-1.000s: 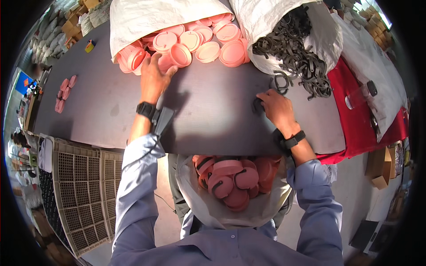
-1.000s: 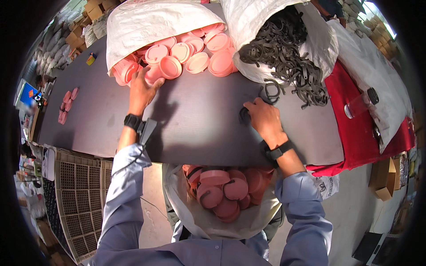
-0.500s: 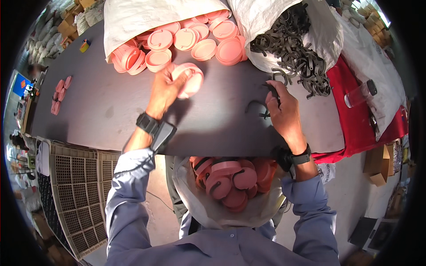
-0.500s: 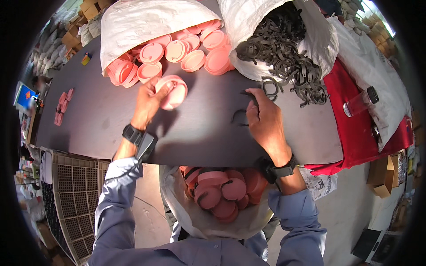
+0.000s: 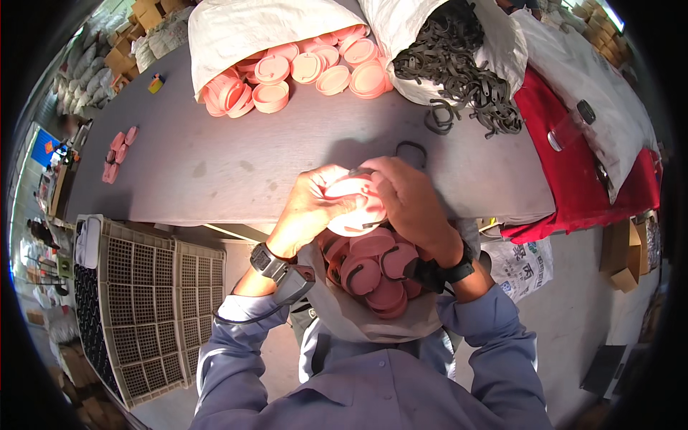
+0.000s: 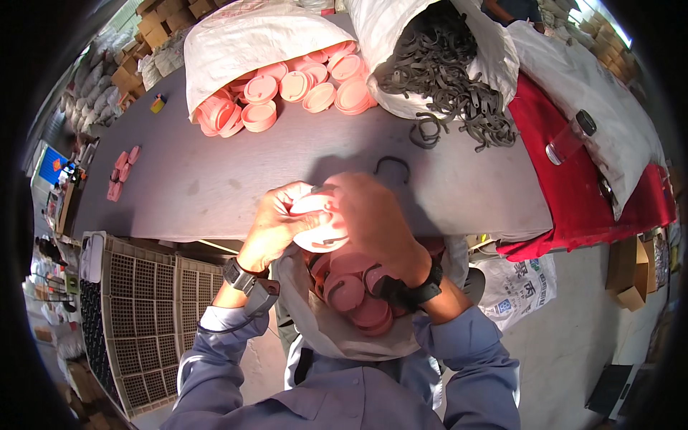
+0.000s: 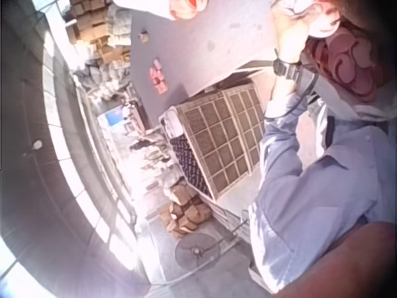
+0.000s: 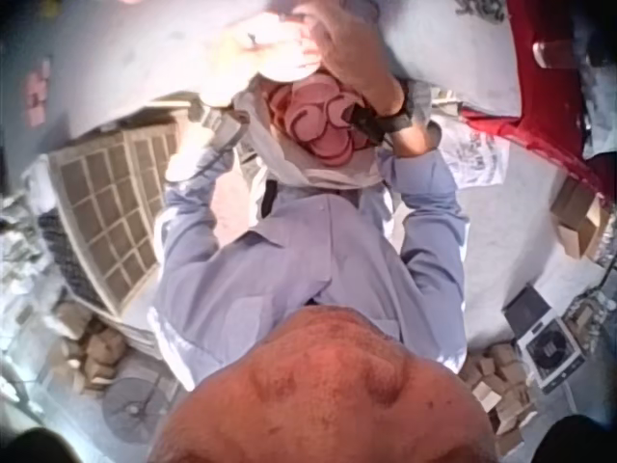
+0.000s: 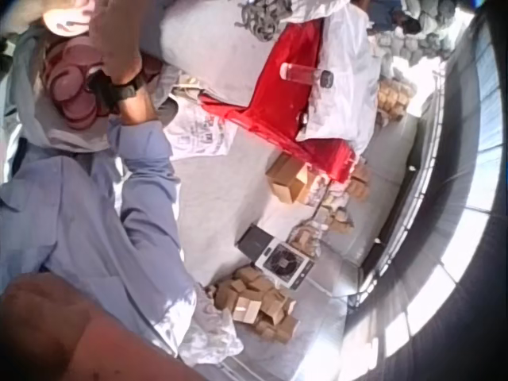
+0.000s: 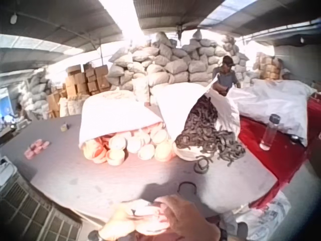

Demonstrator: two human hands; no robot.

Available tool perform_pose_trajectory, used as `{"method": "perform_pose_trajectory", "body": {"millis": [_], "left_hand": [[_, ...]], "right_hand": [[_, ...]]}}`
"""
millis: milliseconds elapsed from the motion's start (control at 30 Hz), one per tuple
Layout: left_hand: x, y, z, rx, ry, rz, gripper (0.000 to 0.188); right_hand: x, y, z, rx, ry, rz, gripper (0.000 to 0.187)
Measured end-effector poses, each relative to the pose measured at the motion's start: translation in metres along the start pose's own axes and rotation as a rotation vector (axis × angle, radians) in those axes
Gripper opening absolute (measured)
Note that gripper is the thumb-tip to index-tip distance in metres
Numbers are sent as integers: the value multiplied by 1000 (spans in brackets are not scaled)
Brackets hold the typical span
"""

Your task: Assembling black rubber seals into pink plastic caps in a manufacturing facility.

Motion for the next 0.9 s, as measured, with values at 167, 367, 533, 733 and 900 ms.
{"method": "perform_pose_trajectory", "body": {"millis": [167,367,533,733,900], "left_hand": [[-16,9,10,91,339,-52,35],[-41,29,-21,-259,559,274,45],[-27,36,-3,-225,294,425,43],[-25,38,15,-201,-301,70,44],[-25,38,13,-134,-221,50,38]], "right_hand": [[-6,19,9,-118,-40,-12,23],[-22,43,27,-766,-787,118,24],[15,26,9,-332,-213,237,22],[8,26,-22,144,294,-94,62],[-1,33,-22,104,373,-182,73]]}}
Point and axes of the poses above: each hand's wrist, its own y-axis away from the middle knuckle, its own x-axis out of the back of the hand, z = x × y, the point moved 4 cm from there along -y, towards the middle knuckle, and after that the axes turned 4 degrees about y, right-handed, at the moved point
